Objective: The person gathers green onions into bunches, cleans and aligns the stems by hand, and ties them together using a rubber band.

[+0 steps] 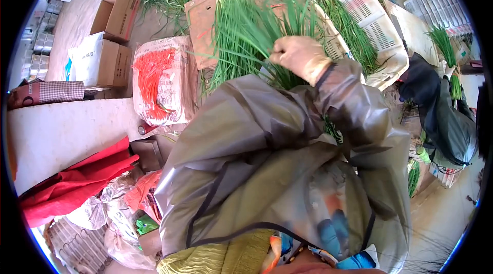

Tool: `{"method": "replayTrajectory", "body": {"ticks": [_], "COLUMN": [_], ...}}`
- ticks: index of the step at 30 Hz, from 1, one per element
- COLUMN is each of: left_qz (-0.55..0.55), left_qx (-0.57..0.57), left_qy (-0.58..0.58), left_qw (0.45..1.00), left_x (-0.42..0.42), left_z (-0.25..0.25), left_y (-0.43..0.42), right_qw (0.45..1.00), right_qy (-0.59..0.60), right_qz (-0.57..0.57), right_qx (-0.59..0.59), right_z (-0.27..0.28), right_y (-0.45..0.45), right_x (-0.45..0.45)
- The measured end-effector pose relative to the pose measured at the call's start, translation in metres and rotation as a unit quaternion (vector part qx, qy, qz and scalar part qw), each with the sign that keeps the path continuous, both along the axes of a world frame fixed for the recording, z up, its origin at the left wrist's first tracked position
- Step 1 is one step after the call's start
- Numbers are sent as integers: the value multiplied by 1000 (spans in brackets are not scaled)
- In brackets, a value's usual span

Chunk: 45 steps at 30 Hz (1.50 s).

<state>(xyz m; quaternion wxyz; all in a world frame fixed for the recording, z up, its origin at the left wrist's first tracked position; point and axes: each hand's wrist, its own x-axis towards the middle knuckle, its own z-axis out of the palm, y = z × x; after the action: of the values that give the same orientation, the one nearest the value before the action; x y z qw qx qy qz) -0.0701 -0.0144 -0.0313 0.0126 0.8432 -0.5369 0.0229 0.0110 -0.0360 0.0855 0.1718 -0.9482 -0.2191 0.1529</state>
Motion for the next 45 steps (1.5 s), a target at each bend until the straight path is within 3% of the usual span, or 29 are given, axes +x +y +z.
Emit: {"method": "replayTrajectory", "body": {"ticks": [2, 5, 16, 19, 26, 27, 28, 30, 31, 32, 33, 34, 35, 37, 38, 39, 40, 42, 44, 45], "left_qz": [-2, -2, -11, -8, -5, -5, -7, -12, -14, -16, -19, -23, -29, -66, -64, -47, -27, 131, 186, 183], "left_qx": [2, 1, 3, 2, 2, 1, 0, -3, -5, -9, -13, -30, -49, -119, -116, -244, -362, -479, -567, -615], "left_qy": [0, 3, 3, 6, 18, 21, 26, 37, 46, 58, 75, 119, 166, 292, 291, 418, 528, 703, 616, 623], "left_qw": [1000, 1000, 1000, 1000, 1000, 1000, 1000, 999, 999, 998, 997, 992, 984, 947, 948, 874, 768, 509, 513, 447], "left_x": [-1, 1, 3, 3, 9, 10, 11, 14, 16, 19, 22, 28, 35, 57, 67, 79, 91, 116, 146, 155], "left_z": [-3, -5, -6, -7, -5, -4, -2, 1, 4, 8, 16, 32, 54, 104, 112, 118, 121, 126, 102, 90], "left_y": [5, 8, 8, 10, 11, 11, 10, 7, 7, 7, 10, 18, 28, 60, 76, 90, 103, 129, 147, 148], "right_qw": [996, 940, 907, 925, 923, 900, 872, 798, 737, 776, 917, 988, 989, 952, 898, 877, 843, 795, 704, 731], "right_qy": [-22, 110, 172, 142, 8, -19, 85, 171, 214, 231, 150, 59, 59, 173, 229, 215, 198, 165, 145, 155], "right_qz": [-51, -183, -156, -163, -114, -125, -225, -167, -197, -255, -170, -62, -64, -227, -301, -271, -238, -128, -21, -64], "right_qx": [72, 267, 350, 313, 367, 418, 426, 554, 610, 529, 328, -127, -124, 109, 224, 334, 440, 569, 695, 661], "right_z": [4, 15, 16, 11, 11, 2, 11, -9, -18, -36, -66, -133, -131, -106, -91, -69, -46, -23, -45, -56], "right_y": [-17, -39, -58, -66, -107, -118, -128, -154, -155, -159, -167, -195, -192, -175, -163, -146, -122, -65, 2, 24], "right_x": [9, 14, 22, 28, 41, 46, 43, 50, 40, 40, 40, 45, 46, 49, 48, 46, 45, 39, 34, 24]}}
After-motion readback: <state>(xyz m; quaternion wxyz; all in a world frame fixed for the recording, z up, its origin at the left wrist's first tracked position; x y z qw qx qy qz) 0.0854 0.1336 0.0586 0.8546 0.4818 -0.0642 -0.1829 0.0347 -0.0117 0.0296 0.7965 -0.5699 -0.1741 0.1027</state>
